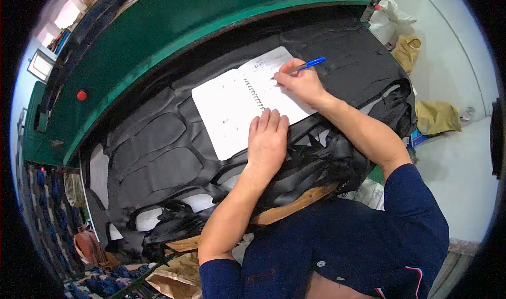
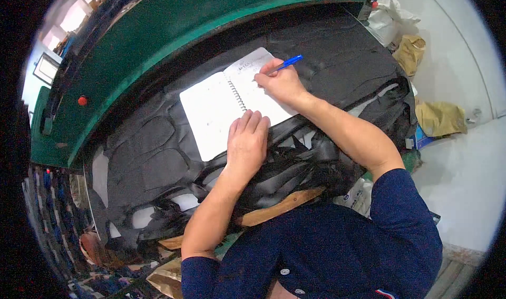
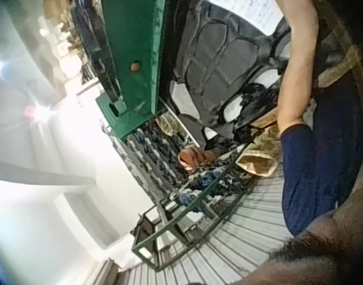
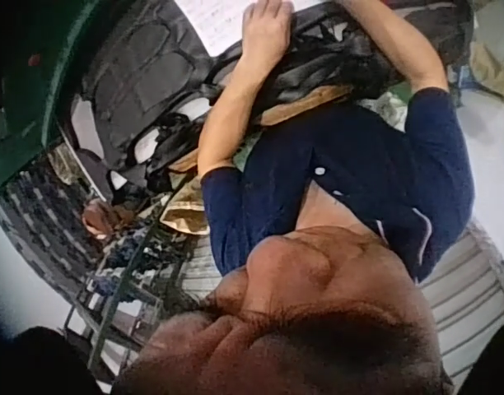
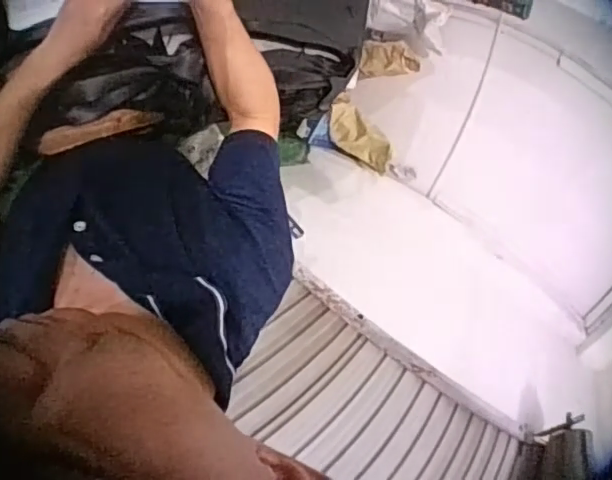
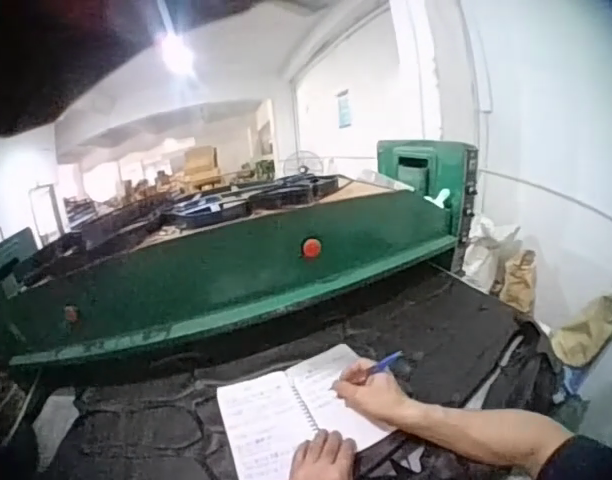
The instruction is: The recorder uses an industrial cutting machine to process black material, removes the cut pieces, and documents work in a notebook.
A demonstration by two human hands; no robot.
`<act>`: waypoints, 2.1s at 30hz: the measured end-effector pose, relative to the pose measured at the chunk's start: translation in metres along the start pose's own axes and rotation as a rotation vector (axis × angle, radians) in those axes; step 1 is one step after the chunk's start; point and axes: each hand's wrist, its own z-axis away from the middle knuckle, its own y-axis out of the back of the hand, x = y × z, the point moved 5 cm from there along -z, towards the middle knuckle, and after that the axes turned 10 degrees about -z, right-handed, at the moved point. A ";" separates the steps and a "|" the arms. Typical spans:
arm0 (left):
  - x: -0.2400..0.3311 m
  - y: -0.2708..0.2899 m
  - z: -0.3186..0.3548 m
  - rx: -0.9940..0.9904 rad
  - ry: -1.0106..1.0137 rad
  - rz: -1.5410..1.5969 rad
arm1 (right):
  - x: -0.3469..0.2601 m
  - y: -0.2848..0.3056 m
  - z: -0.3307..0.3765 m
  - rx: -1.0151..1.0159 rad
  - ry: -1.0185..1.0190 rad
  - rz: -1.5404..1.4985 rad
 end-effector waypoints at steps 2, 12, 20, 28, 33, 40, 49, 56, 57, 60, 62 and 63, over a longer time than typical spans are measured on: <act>0.002 0.000 0.002 0.035 0.004 -0.009 | -0.004 -0.013 0.006 -0.083 -0.012 0.049; 0.004 0.004 -0.004 0.023 0.076 0.166 | -0.001 -0.015 0.020 -0.144 0.133 0.225; 0.002 -0.003 -0.002 -0.068 0.098 0.134 | 0.001 -0.017 0.028 -0.168 0.208 0.204; 0.001 -0.003 0.000 -0.053 0.105 0.157 | -0.002 -0.022 0.030 -0.221 0.229 0.339; 0.001 -0.004 -0.001 -0.065 0.090 0.146 | 0.001 -0.021 0.029 -0.227 0.237 0.356; -0.001 -0.004 0.000 -0.051 0.085 0.150 | 0.004 -0.021 0.027 -0.199 0.211 0.302; 0.001 -0.004 0.000 -0.032 0.085 0.162 | 0.005 -0.017 0.029 -0.215 0.159 0.324; -0.001 -0.003 0.000 -0.037 0.085 0.168 | 0.001 -0.019 0.029 -0.188 0.236 0.342; -0.001 -0.003 0.000 -0.029 0.085 0.165 | 0.002 -0.019 0.028 -0.198 0.213 0.330; -0.001 -0.003 0.000 -0.024 0.083 0.155 | 0.002 -0.019 0.027 -0.201 0.208 0.320; 0.000 -0.003 0.000 -0.028 0.080 0.149 | 0.003 -0.018 0.026 -0.194 0.225 0.323; -0.001 -0.002 0.000 -0.005 0.086 0.159 | 0.004 -0.017 0.026 -0.187 0.236 0.277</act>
